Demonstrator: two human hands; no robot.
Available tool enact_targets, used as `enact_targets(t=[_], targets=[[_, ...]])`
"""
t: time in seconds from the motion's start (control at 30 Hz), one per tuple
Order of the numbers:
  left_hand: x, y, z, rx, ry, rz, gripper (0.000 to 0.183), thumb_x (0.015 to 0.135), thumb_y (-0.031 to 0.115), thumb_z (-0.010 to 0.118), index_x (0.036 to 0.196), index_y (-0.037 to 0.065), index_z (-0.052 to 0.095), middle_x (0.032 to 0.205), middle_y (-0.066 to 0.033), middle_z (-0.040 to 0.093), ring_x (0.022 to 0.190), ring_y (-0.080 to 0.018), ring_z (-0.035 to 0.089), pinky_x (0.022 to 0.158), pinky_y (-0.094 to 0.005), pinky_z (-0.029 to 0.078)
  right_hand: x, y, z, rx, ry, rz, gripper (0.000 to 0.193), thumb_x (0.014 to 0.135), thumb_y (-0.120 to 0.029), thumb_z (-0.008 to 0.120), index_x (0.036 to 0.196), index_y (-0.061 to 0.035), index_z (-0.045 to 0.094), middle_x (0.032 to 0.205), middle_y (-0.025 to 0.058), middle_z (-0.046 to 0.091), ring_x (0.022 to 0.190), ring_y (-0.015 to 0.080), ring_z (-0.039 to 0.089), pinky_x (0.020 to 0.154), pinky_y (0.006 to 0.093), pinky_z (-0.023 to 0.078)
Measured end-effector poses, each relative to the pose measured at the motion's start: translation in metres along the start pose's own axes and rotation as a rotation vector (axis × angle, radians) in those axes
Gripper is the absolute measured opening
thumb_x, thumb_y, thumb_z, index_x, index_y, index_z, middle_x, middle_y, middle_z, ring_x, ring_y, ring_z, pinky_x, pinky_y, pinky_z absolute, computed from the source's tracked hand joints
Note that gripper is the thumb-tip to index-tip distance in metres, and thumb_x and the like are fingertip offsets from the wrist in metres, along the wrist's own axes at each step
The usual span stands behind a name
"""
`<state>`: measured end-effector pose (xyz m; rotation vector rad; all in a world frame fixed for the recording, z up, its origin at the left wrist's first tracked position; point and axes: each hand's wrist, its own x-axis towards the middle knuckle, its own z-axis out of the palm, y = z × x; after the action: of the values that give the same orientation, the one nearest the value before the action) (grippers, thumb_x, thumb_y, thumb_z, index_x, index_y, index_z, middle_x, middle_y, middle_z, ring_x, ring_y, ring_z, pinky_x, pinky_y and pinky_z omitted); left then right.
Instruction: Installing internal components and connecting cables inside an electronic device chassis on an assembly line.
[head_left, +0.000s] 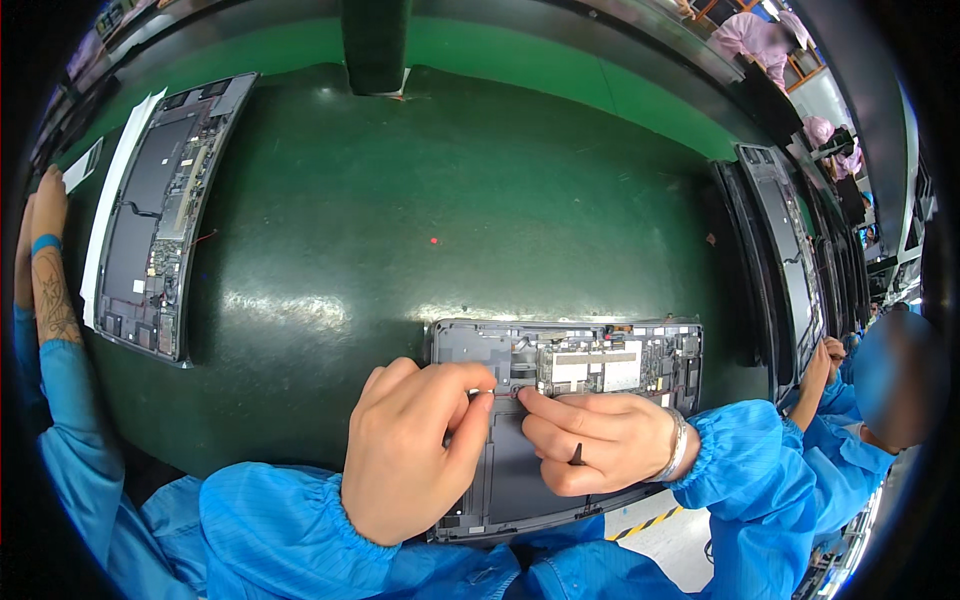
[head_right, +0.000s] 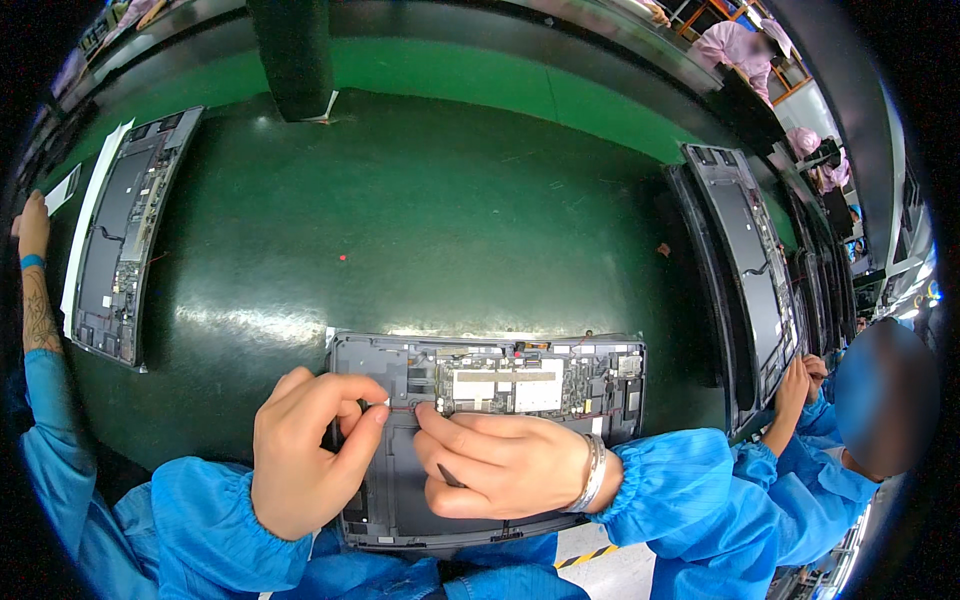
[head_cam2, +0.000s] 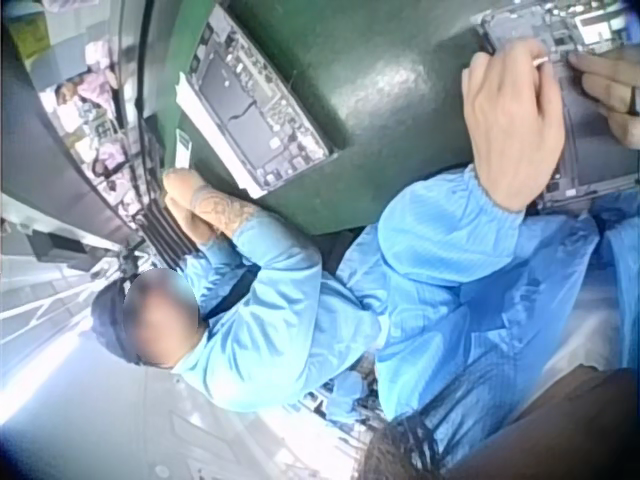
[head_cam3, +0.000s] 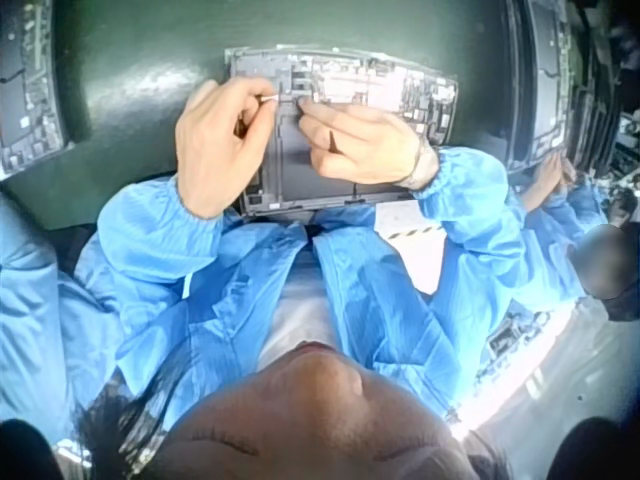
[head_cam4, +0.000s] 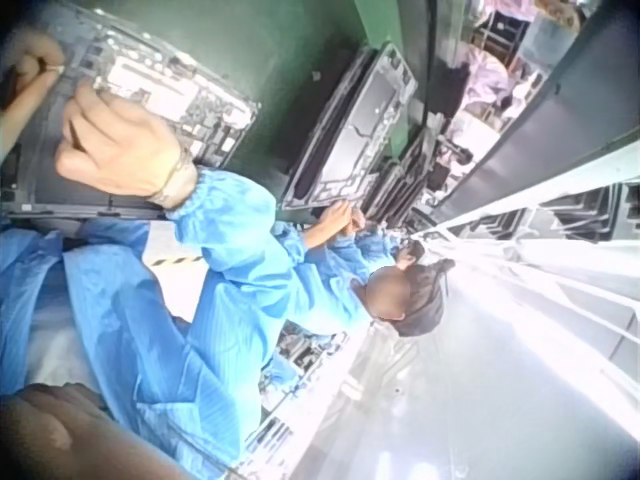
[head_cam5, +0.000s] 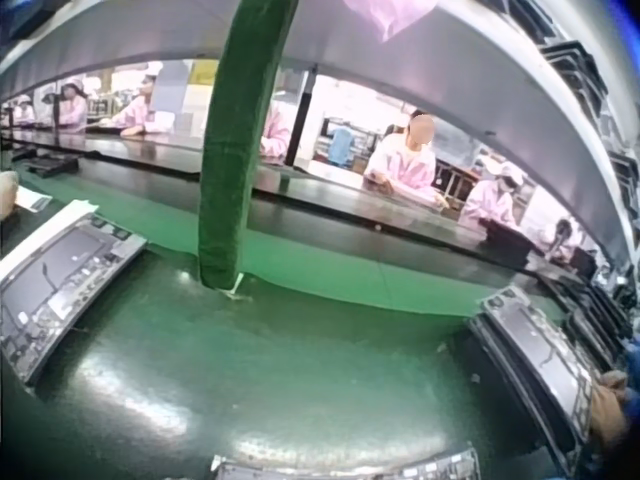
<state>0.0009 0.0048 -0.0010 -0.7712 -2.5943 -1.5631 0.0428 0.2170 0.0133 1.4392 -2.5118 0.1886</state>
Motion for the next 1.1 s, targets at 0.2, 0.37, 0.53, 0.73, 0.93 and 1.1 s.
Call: enact_targets(t=[0.2,0.37,0.53,0.73,0.93,1.1], targets=[[-0.007,0.02,-0.004,-0.059,-0.155,-0.015,0.018,0.073,0.0,0.071,0.089,0.007,0.065,0.059,-0.0011,0.055,0.057,-0.0204,0.052,0.059,-0.0334,0.039,-0.006,0.001,0.002,0.172,0.067,0.11,0.016,0.076,-0.014,0.06,0.086,-0.0113,0.048,0.103,0.0088,0.063,0.113,0.0252,0.06,0.076,0.0267,0.053],[-0.009,0.012,-0.006,0.14,-0.117,0.093,0.017,0.075,0.003,0.07,0.091,0.005,0.065,0.072,-0.0046,0.059,0.065,-0.0232,0.056,0.061,-0.0353,0.041,-0.004,0.006,0.001,0.211,0.071,0.088,0.017,0.073,-0.013,0.061,0.083,-0.0106,0.047,0.103,0.0091,0.063,0.112,0.0256,0.06,0.073,0.0261,0.053],[0.0,0.007,-0.002,0.085,-0.111,0.151,0.011,0.075,0.002,0.07,0.084,0.005,0.066,0.066,-0.0055,0.057,0.058,-0.0256,0.052,0.059,-0.0368,0.04,-0.004,0.007,0.002,0.193,0.067,0.067,0.018,0.074,-0.013,0.062,0.084,-0.0107,0.046,0.103,0.0088,0.064,0.112,0.0252,0.06,0.071,0.0257,0.053],[0.0,0.006,-0.004,0.174,-0.006,0.083,0.011,0.075,0.003,0.073,0.081,0.007,0.065,0.062,-0.0029,0.056,0.055,-0.0213,0.052,0.057,-0.0341,0.038,-0.002,0.008,0.0,0.067,0.02,-0.037,0.017,0.078,-0.016,0.06,0.087,-0.0121,0.046,0.105,0.0079,0.063,0.111,0.0228,0.06,0.074,0.0243,0.05],[0.001,0.004,-0.002,0.121,0.019,0.071,0.012,0.074,0.003,0.073,0.079,0.007,0.064,0.059,-0.0017,0.055,0.053,-0.0194,0.052,0.057,-0.0333,0.037,0.008,0.01,-0.009,0.058,-0.013,-0.069,0.015,0.076,-0.015,0.059,0.086,-0.0114,0.048,0.105,0.0065,0.062,0.101,0.0207,0.062,0.072,0.0255,0.049],[0.002,0.002,-0.004,0.084,0.002,0.061,0.011,0.074,0.003,0.073,0.08,0.007,0.064,0.058,-0.0016,0.054,0.054,-0.0198,0.053,0.057,-0.0336,0.038,0.028,0.018,-0.02,0.587,-0.015,0.56,0.027,0.074,-0.004,0.074,0.078,-0.0066,0.047,0.077,0.0085,0.057,0.069,0.0301,0.059,0.061,0.038,0.047]])
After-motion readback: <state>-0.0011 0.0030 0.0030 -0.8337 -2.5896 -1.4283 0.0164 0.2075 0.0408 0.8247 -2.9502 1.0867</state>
